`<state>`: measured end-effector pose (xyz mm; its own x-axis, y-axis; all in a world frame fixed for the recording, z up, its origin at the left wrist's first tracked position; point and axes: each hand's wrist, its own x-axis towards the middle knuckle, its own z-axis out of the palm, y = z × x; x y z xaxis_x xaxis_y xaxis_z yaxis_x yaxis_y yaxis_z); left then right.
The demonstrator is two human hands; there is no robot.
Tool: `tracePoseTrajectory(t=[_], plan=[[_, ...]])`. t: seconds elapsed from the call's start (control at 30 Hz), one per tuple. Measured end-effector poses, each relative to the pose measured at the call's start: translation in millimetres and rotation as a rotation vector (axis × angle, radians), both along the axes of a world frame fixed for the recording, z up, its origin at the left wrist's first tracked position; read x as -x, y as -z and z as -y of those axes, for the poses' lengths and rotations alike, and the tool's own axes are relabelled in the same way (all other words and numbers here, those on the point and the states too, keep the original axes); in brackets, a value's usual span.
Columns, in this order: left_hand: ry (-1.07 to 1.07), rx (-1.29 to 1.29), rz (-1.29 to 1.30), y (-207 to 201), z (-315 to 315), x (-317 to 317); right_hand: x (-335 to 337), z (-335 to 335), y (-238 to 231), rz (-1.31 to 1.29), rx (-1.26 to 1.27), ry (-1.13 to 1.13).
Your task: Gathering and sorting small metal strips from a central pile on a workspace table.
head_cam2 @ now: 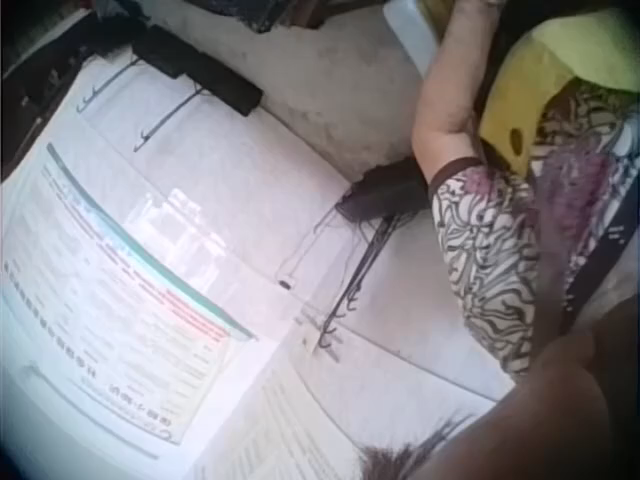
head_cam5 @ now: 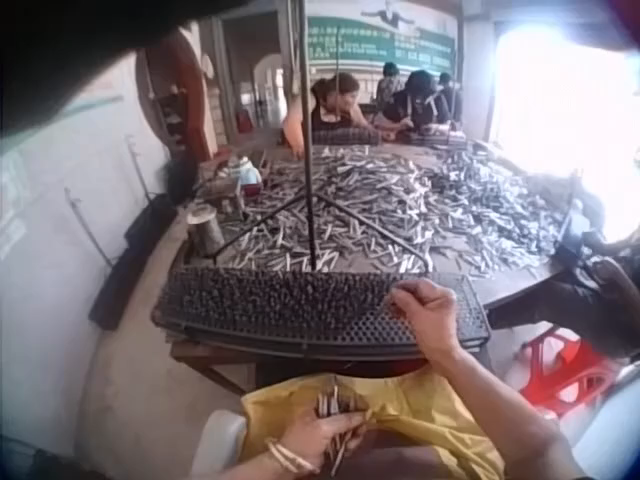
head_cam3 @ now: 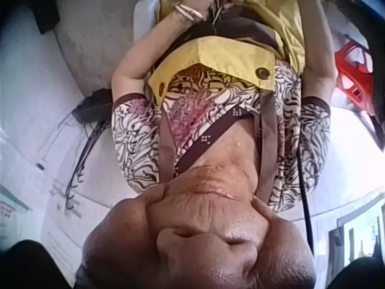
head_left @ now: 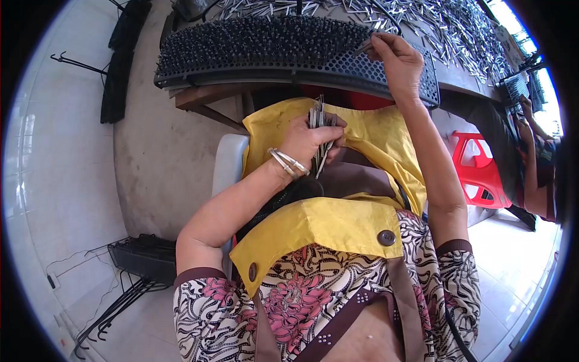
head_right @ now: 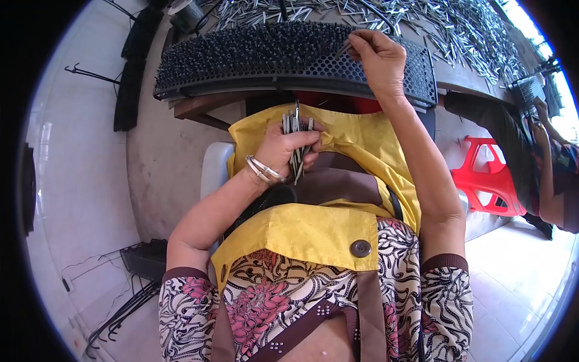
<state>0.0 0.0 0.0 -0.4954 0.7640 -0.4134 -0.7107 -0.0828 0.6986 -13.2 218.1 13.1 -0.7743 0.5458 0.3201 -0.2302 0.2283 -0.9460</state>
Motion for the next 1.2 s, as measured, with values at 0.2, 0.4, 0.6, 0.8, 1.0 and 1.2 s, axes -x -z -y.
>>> tracePoseTrajectory(t=[0.2,0.4,0.6,0.8,1.0,1.2], plan=[[-0.014,-0.003,0.011,-3,-3,-3,4,-2,7,-0.011,-0.216,0.047],[0.001,-0.023,0.026,0,-2,-4,2,-1,6,0.026,-0.460,0.092],[-0.003,-0.013,0.024,-1,-2,-4,0,-1,3,0.035,-0.456,0.106],[0.016,-0.024,0.034,0,-3,-4,6,-6,16,-0.010,-0.290,0.080],[0.013,-0.024,0.057,0,-2,-6,4,-6,13,-0.032,0.164,0.109],[0.011,-0.013,0.051,3,-4,-1,8,-9,13,-0.055,0.184,0.114]])
